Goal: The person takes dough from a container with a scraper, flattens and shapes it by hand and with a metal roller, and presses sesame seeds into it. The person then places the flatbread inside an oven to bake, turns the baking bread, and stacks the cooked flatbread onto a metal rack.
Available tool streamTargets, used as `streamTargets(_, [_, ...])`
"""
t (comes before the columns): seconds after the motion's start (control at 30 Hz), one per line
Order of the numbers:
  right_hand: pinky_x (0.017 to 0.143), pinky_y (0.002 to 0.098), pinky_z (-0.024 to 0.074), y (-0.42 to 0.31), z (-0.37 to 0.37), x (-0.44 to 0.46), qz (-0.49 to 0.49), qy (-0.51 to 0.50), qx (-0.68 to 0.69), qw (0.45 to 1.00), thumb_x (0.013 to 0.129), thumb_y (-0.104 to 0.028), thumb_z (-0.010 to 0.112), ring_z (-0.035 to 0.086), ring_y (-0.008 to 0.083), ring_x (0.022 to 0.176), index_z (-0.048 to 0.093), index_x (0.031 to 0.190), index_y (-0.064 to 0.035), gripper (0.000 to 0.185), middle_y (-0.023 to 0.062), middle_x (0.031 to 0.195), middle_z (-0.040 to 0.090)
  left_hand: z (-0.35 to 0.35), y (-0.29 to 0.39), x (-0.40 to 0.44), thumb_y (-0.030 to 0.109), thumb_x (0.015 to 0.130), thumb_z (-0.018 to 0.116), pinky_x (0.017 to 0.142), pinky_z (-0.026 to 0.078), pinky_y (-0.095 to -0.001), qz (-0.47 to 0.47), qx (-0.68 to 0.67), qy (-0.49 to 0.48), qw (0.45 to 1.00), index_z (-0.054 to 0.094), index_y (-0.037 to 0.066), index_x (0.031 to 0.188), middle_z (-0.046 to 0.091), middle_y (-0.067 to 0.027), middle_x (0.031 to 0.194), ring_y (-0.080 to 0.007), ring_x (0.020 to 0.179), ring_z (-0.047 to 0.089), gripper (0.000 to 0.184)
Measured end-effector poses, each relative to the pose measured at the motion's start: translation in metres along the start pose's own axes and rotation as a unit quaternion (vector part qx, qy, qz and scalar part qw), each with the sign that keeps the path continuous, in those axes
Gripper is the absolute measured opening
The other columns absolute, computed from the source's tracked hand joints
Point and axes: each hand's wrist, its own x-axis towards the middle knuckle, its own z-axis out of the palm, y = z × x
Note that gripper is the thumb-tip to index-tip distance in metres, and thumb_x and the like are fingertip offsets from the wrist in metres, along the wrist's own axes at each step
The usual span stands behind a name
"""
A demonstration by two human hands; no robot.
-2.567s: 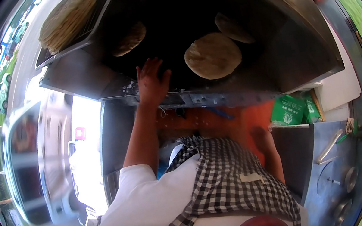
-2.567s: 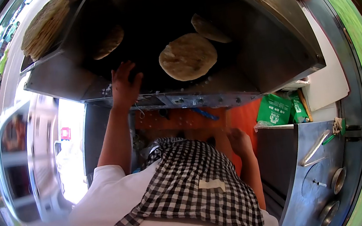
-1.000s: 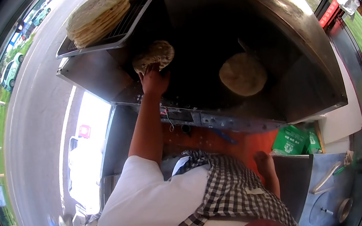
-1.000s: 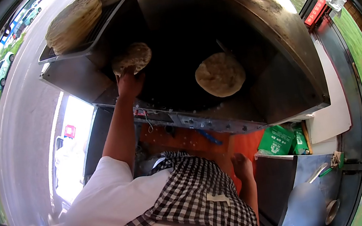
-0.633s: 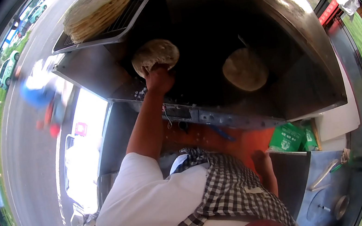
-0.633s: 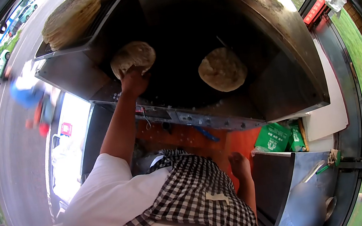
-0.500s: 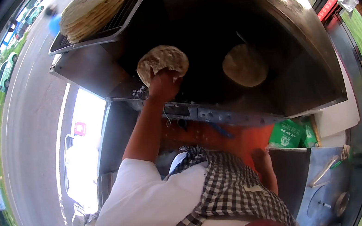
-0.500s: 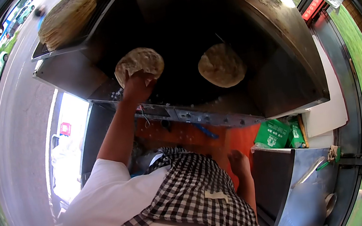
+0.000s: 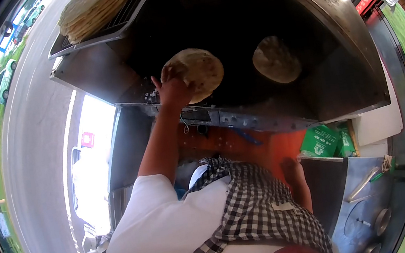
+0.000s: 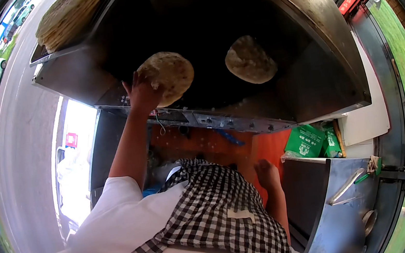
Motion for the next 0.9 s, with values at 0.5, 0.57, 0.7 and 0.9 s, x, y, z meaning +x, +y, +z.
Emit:
streamTargets(0.5, [0.088,0.0456,0.0562,-0.017,-0.009,-0.022,0.117,0.01,0.012,0.993,0.095,-0.035,0.068,0.072,0.0393,0.103,0.073,0.114,-0.0026,0.038,0.0227,0.105,0.075,0.016,0.058,0.04,0.022,0.088,0.064,0.123,0.01,-0.0728,0.117,-0.042,-0.062,0.99,0.074,0.019,0.127,0.037,-0.0108,0.166,-0.039,0.157,0.025,0.04])
streamTargets(0.57, [0.088,0.0451,0.0562,-0.016,-0.008,-0.026,0.113,0.006,0.024,0.993,0.095,-0.034,0.069,0.073,0.0387,0.103,0.073,0.114,-0.0028,0.037,0.0221,0.105,0.075,0.018,0.064,0.037,0.024,0.089,0.064,0.123,0.011,-0.0734,0.143,-0.018,-0.081,0.986,0.073,0.021,0.128,0.041,-0.0117,0.163,-0.0405,0.156,0.026,0.04])
streamTargets(0.7, [0.089,0.0439,0.0565,-0.012,-0.006,-0.029,0.1,0.007,0.008,0.995,0.095,-0.032,0.069,0.073,0.0375,0.103,0.074,0.114,-0.0031,0.035,0.0205,0.105,0.076,0.041,0.058,0.039,0.03,0.089,0.067,0.122,0.012,-0.0733,0.208,-0.062,-0.014,0.976,0.071,0.021,0.129,0.044,-0.0139,0.16,-0.0409,0.155,0.028,0.042])
streamTargets(0.9, [0.089,0.0435,0.0567,-0.011,-0.007,-0.028,0.122,0.018,0.024,0.992,0.095,-0.031,0.07,0.073,0.0371,0.103,0.074,0.113,-0.003,0.034,0.0204,0.105,0.076,0.02,0.06,-0.014,0.026,0.08,0.077,0.124,0.011,-0.0701,0.301,-0.063,-0.046,0.95,0.074,0.014,0.121,0.049,-0.0139,0.157,-0.0366,0.155,0.03,0.043])
